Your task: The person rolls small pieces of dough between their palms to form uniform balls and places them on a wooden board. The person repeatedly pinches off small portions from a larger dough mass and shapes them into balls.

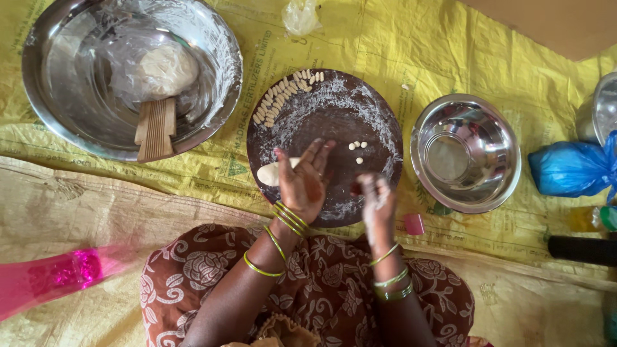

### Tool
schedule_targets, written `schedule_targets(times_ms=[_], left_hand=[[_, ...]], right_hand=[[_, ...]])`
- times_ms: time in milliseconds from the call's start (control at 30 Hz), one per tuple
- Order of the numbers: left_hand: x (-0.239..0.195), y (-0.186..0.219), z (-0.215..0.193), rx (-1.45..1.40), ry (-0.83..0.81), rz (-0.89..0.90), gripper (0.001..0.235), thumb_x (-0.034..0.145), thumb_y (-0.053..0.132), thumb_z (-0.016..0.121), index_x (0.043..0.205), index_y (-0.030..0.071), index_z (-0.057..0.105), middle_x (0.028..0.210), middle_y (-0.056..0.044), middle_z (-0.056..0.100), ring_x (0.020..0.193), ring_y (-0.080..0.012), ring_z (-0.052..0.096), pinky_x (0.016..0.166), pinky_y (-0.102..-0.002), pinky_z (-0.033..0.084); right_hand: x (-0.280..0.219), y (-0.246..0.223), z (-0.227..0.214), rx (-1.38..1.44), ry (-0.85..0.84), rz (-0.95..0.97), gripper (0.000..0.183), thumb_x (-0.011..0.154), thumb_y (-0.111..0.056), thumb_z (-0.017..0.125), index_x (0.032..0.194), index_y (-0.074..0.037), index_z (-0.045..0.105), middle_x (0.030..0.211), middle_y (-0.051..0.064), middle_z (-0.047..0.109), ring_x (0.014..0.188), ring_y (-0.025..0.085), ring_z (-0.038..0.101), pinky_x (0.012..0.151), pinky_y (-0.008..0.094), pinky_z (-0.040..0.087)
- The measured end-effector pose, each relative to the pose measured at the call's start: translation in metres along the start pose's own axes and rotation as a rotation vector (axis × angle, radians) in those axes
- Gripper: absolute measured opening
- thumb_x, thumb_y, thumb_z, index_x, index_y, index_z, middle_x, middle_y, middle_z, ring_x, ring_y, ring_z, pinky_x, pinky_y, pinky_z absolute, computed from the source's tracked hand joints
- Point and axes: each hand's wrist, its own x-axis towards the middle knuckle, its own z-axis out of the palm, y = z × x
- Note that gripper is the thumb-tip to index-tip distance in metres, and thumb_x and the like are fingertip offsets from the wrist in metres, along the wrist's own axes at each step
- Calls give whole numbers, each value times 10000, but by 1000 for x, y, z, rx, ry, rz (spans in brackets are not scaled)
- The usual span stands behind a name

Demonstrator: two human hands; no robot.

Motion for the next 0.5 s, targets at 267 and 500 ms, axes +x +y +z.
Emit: schedule_targets(times_ms=[267, 500], left_hand=[[5, 2, -6, -98, 88, 106, 1089, 897, 815, 157, 1577, -29, 261, 1558, -188, 474, 1538, -323, 280, 1238, -518, 56], [2, 16, -1, -147, 158, 142, 1052, 908, 795, 162, 1563, -17, 296, 1531, -178, 495, 1515, -295, 316, 1230, -500, 89]], right_hand=[[48, 47, -30, 403, 175, 260, 178, 904, -42, 697, 1061, 43, 701, 1019, 138, 770, 853, 177, 779, 761, 267, 641], [80, 62, -28, 321, 267, -2, 235, 1017, 19, 614, 1181, 65, 776, 932, 148, 751, 677, 114, 617, 566, 166, 509]])
